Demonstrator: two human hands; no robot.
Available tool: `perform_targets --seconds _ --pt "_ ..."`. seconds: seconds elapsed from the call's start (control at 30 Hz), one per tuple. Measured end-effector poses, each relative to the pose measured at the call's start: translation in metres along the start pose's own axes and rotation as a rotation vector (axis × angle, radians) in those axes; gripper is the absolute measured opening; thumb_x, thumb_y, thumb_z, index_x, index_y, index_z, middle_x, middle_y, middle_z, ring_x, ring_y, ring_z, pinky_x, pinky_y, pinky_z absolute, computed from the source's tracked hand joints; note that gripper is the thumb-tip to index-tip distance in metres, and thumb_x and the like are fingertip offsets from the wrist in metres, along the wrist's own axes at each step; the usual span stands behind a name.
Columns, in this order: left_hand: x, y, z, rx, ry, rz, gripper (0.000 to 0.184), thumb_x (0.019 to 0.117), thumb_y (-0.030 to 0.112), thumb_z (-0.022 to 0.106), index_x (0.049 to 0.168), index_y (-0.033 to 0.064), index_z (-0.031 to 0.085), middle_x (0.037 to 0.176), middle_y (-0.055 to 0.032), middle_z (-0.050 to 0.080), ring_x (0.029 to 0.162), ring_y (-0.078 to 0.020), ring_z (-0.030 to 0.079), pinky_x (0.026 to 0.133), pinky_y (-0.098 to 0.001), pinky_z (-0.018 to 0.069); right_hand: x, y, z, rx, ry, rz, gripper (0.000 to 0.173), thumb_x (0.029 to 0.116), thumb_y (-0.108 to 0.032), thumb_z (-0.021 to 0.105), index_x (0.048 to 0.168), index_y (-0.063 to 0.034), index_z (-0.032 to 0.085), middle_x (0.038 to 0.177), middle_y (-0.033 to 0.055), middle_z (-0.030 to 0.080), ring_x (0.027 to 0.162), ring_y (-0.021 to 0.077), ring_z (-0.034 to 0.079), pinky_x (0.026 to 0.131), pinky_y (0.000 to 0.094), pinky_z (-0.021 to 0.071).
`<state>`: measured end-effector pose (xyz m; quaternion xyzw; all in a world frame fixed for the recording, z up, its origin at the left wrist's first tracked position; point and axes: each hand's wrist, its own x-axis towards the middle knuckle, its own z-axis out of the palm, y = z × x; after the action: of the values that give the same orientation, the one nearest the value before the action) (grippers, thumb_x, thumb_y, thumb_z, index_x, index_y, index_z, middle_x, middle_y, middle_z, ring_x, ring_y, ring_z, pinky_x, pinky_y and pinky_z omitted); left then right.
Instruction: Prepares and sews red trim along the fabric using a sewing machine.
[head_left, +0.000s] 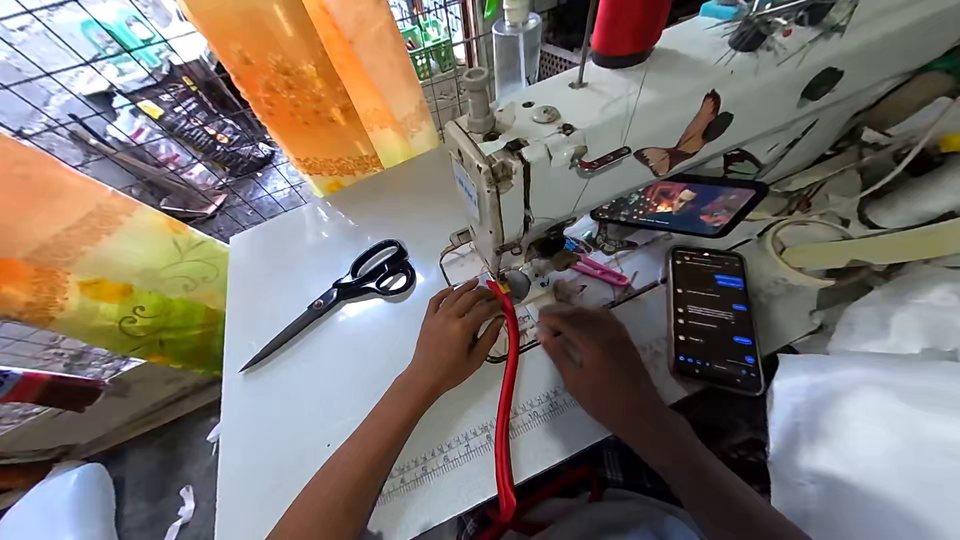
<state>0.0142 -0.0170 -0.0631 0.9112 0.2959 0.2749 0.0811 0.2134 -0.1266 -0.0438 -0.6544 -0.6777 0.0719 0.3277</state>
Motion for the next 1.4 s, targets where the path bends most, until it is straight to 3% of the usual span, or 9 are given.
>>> perform_targets --seconds 0.27,0.43,0.5,0.6,0.73,0.9,1.03,1.23,1.4 --pt "-0.001 -0.004 0.0 -0.063 -0.006 -0.037 0.025 0.0966 0.019 0.06 0.112 0.0086 0.077 0.129 -0.0115 0.069 0.136 -0.0352 0.053 0.11 -0.0602 0.0395 0.002 -0.029 0.026 -0.01 -0.024 0.096 0.048 0.0916 -0.048 0.071 0.101 -0.0008 0.071 0.105 0.0189 0.067 0.103 0.041 0.063 0.084 0.0587 0.0476" --pt "0.0 -0.002 -0.001 -0.052 -0.005 -0.036 0.026 0.0974 0.02 0.061 0.114 0.0074 0.076 0.13 -0.0111 0.069 0.135 -0.0337 0.055 0.11 -0.0597 0.0396 0.012 -0.035 0.014 0.07 -0.181 0.19 0.021 0.0981 -0.016 0.065 0.103 0.0041 0.069 0.108 0.023 0.067 0.106 0.0407 0.063 0.089 0.0561 0.0489" --pt "0.0 -0.001 -0.001 -0.046 -0.008 -0.037 0.027 0.0985 0.02 0.059 0.114 0.0076 0.076 0.131 -0.0109 0.068 0.136 -0.0332 0.054 0.111 -0.0597 0.0382 0.019 -0.036 -0.003 0.218 -0.299 0.299 0.022 0.1022 -0.013 0.058 0.112 0.005 0.065 0.105 0.0192 0.067 0.096 0.0294 0.066 0.086 0.0447 0.0534" --pt "0.002 0.002 -0.001 -0.057 -0.003 -0.039 0.029 0.0997 0.024 0.058 0.113 0.0068 0.077 0.135 -0.0127 0.066 0.137 -0.0339 0.053 0.111 -0.0599 0.0378 0.027 -0.033 -0.02 0.664 -0.439 0.506 0.021 0.1057 -0.014 0.056 0.12 0.0013 0.053 0.089 0.0074 0.071 0.071 0.0086 0.069 0.067 0.0229 0.0557" --pt "0.001 0.003 0.0 -0.095 -0.01 -0.061 0.034 0.1029 0.031 0.056 0.115 0.0058 0.076 0.136 -0.0128 0.066 0.137 -0.0326 0.054 0.112 -0.0577 0.0391 0.013 -0.027 -0.025 1.143 -0.471 0.732 0.021 0.1085 -0.019 0.05 0.119 -0.0011 0.051 0.075 0.0084 0.07 0.06 0.0142 0.071 0.058 0.0246 0.0601" --pt "0.002 0.008 0.002 -0.087 0.0 -0.098 0.04 0.1 0.04 0.061 0.114 0.0036 0.073 0.13 -0.014 0.068 0.133 -0.0317 0.057 0.109 -0.0583 0.0415 -0.024 -0.025 -0.036 1.044 -0.507 0.759 0.014 0.1071 -0.015 0.053 0.11 -0.0026 0.06 0.075 0.0042 0.072 0.058 0.0105 0.07 0.053 0.0218 0.0583" --pt "0.002 0.015 0.003 -0.024 -0.017 -0.143 0.049 0.0942 0.043 0.069 0.123 0.0033 0.069 0.135 -0.0137 0.066 0.135 -0.033 0.056 0.11 -0.0628 0.0372 -0.059 -0.021 -0.042 0.986 -0.493 0.696 0.013 0.1038 -0.014 0.057 0.11 -0.0044 0.063 0.075 -0.0022 0.069 0.048 0.0023 0.057 0.045 0.016 0.0475" --pt "0.001 0.018 0.002 0.019 -0.052 -0.166 0.054 0.0943 0.044 0.068 0.133 0.0066 0.067 0.139 -0.012 0.064 0.138 -0.0329 0.053 0.111 -0.0638 0.0348 -0.111 -0.021 -0.043 0.847 -0.37 0.628 0.018 0.1045 -0.015 0.055 0.112 -0.0012 0.064 0.073 -0.0071 0.064 0.054 -0.0044 0.05 0.051 0.013 0.0412" --pt "0.002 0.024 0.001 0.037 -0.089 -0.214 0.053 0.096 0.044 0.065 0.135 0.0079 0.066 0.145 -0.011 0.06 0.142 -0.0342 0.048 0.113 -0.0656 0.031 -0.125 -0.019 -0.03 0.895 -0.305 0.625 0.017 0.1079 -0.017 0.049 0.109 -0.0032 0.059 0.08 -0.0032 0.071 0.053 -0.0008 0.058 0.049 0.0163 0.0483"
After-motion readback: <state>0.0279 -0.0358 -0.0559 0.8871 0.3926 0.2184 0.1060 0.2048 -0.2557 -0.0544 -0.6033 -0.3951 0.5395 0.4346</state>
